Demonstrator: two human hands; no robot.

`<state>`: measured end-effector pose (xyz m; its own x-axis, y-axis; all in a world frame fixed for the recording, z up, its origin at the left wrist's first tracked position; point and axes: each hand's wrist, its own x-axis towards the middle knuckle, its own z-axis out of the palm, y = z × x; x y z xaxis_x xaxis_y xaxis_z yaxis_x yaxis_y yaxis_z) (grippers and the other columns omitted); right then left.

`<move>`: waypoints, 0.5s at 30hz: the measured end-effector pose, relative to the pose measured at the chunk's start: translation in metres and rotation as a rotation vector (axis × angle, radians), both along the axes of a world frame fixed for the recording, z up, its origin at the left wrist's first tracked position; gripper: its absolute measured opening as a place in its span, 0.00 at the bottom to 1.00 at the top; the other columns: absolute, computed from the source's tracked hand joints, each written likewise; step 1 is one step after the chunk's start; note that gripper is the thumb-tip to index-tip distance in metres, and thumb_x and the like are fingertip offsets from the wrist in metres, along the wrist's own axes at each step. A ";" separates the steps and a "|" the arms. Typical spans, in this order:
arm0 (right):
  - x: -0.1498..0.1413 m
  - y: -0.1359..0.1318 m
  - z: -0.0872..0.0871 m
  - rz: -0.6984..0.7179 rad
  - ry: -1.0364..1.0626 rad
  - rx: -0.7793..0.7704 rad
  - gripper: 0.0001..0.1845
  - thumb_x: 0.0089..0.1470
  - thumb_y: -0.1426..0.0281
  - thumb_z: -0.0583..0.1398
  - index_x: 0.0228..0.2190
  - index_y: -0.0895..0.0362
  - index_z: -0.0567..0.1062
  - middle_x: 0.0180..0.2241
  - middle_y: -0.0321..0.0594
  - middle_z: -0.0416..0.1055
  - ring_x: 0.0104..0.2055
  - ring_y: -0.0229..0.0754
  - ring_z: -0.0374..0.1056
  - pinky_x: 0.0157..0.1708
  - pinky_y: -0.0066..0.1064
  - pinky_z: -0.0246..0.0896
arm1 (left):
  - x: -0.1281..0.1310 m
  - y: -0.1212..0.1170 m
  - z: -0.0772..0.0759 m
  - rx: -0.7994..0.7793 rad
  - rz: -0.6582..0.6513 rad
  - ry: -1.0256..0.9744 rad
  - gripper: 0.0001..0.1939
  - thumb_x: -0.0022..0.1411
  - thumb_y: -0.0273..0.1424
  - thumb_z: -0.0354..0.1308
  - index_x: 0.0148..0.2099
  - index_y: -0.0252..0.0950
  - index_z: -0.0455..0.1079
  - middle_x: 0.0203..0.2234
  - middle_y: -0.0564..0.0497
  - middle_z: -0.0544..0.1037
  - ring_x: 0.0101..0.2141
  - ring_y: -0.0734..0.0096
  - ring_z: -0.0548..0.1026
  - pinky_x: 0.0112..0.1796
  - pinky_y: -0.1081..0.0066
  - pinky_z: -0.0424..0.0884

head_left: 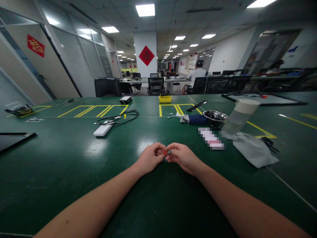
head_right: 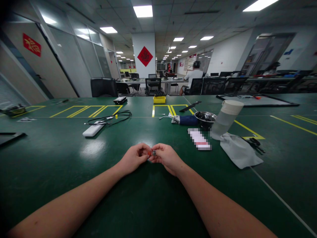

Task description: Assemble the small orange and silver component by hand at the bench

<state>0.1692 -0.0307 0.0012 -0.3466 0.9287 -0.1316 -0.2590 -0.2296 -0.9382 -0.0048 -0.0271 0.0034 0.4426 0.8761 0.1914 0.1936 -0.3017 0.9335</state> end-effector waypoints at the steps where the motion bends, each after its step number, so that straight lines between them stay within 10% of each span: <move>1: 0.000 0.000 0.000 0.002 0.000 0.004 0.06 0.48 0.76 0.61 0.32 0.60 0.71 0.27 0.40 0.73 0.26 0.35 0.70 0.30 0.28 0.66 | 0.000 0.000 0.000 0.010 -0.001 0.001 0.11 0.54 0.21 0.55 0.41 0.31 0.69 0.31 0.50 0.76 0.30 0.75 0.74 0.33 0.75 0.68; 15: 0.000 0.001 -0.003 0.010 -0.025 0.027 0.08 0.48 0.75 0.60 0.33 0.60 0.69 0.28 0.40 0.73 0.26 0.36 0.70 0.29 0.28 0.64 | 0.000 0.001 -0.003 0.040 0.014 0.022 0.14 0.53 0.21 0.55 0.44 0.31 0.69 0.30 0.50 0.76 0.30 0.74 0.73 0.32 0.74 0.68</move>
